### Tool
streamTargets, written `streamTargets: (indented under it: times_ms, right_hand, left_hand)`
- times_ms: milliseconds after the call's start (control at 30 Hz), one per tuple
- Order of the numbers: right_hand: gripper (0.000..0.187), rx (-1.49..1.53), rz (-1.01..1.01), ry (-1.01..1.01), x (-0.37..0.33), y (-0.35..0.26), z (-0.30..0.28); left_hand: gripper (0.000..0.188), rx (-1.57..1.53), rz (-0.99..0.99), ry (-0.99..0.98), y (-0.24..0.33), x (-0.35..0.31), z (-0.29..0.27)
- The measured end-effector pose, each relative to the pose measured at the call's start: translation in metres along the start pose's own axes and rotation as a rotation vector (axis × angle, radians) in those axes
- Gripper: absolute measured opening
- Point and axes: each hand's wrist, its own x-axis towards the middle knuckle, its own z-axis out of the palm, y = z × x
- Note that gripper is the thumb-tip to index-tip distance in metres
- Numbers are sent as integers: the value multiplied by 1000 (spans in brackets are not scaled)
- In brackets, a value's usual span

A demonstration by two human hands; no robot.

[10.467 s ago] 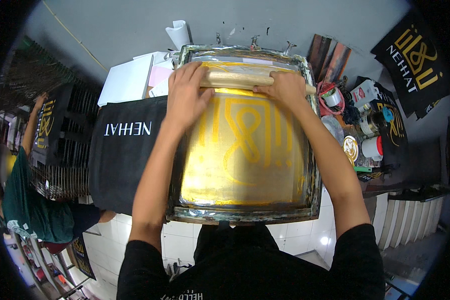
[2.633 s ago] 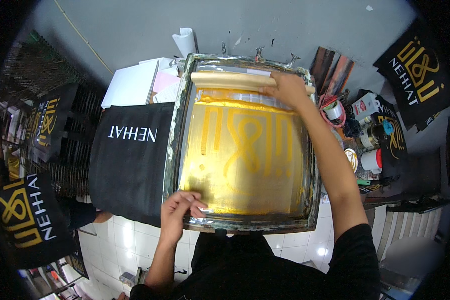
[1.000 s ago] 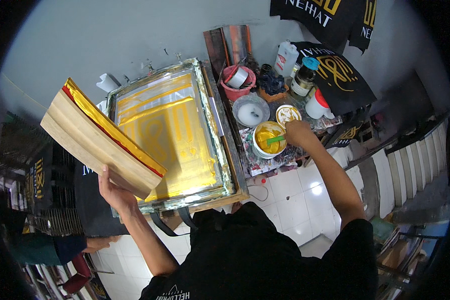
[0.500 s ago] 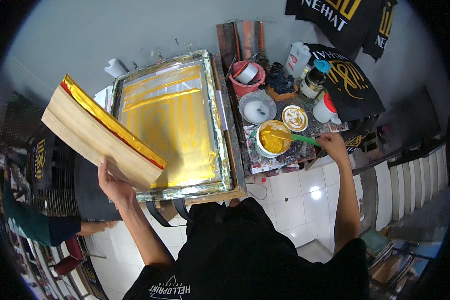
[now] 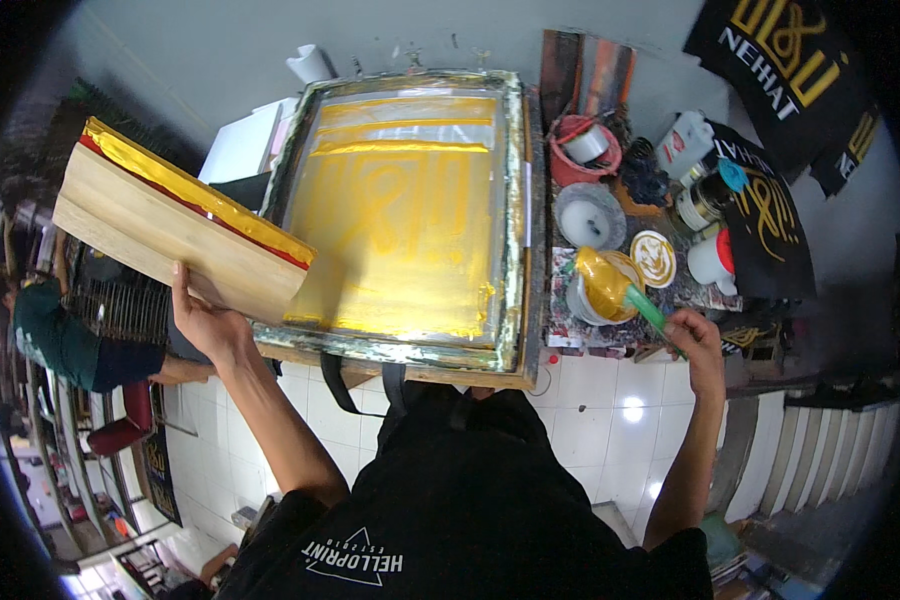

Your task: The person performs screen printing on black bags, placing each bag on the printing frame, lowering the screen, using a squeegee to spread gold ink, and then removing the bag to place it on a drying rack.

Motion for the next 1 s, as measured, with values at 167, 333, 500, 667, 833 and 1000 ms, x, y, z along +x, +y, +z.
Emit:
streamTargets:
  times_ms: [167,333,500,667,833,1000]
  right_hand:
    - [17,18,7,-392,33,-93,123]
    - [18,-436,-584,-520,74,-118,268]
    - [23,-1055,-909,-417,79,-107,383]
    - [20,-1075,-843,-699,67,-112,402]
    - [19,-984,-702,-750,58,-134,371]
    - [20,-364,-96,-481,48,-150,310]
  left_hand:
    - [36,15,58,101,26,15,-22]
    - [39,17,65,111,39,31,-33]
    - [39,30,46,56,38,52,-42]
    - [36,53,-15,36,32,75,-60]
    - [34,32,-82,-22,20,100,-64]
    - [38,22,-158,-113,4,110,-54]
